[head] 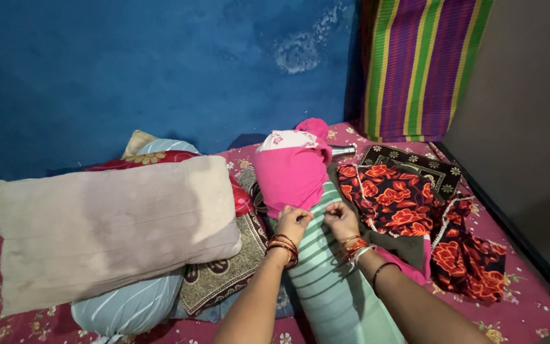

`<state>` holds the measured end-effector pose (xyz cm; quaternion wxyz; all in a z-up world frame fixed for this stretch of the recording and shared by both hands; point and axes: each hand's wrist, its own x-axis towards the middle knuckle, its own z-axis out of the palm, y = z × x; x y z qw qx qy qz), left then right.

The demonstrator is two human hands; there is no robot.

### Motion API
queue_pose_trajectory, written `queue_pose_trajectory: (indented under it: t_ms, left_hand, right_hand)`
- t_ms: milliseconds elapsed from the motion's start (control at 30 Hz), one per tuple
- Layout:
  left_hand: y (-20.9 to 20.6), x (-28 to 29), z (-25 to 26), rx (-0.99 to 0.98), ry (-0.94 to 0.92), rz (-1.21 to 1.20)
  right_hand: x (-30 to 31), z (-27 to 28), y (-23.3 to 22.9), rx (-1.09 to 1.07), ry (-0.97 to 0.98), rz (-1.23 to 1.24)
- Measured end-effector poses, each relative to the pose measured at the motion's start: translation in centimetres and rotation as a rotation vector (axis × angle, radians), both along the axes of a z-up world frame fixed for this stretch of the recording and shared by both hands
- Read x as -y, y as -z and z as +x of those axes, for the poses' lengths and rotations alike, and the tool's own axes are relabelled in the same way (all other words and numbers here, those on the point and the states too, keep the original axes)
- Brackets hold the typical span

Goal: The person wraps a pink floral cloth around a cylindrical bundle on a bed, smoothing and tucking the fabric to secure it. They then tie the cloth's drawstring to close the bundle.

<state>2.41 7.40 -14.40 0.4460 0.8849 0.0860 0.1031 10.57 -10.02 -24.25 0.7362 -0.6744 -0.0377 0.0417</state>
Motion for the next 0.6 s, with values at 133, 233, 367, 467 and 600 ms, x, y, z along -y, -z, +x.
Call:
queue_pose_trajectory:
  t_ms: [133,233,367,467,600]
  left_hand:
    - [1.0,0.0,0.2,0.003,-0.002,0.005]
    - [0.9,-0.1,0.2,0.006,0.008,0.005]
    - [-0.3,0.2,-0.2,-0.049,0.001,-0.003]
    - [-0.6,0.2,-0.3,-0.051,-0.003,-0.013]
    - [0.0,0.1,-0.1,-0.017,0.001,-0.034]
  right_hand:
    - [0.1,-0.1,0.3,0.023,-0.003,-0.001]
    - [0.1,-0.2,0.4,0.016,-0.019,0.022]
    - [0.1,0.0,0.7,0.030,-0.043,0.039]
    - [0.1,0.1,1.0,0.059,-0.054,0.016]
    - [0.1,0.2,1.4,0.071,-0.053,0.002]
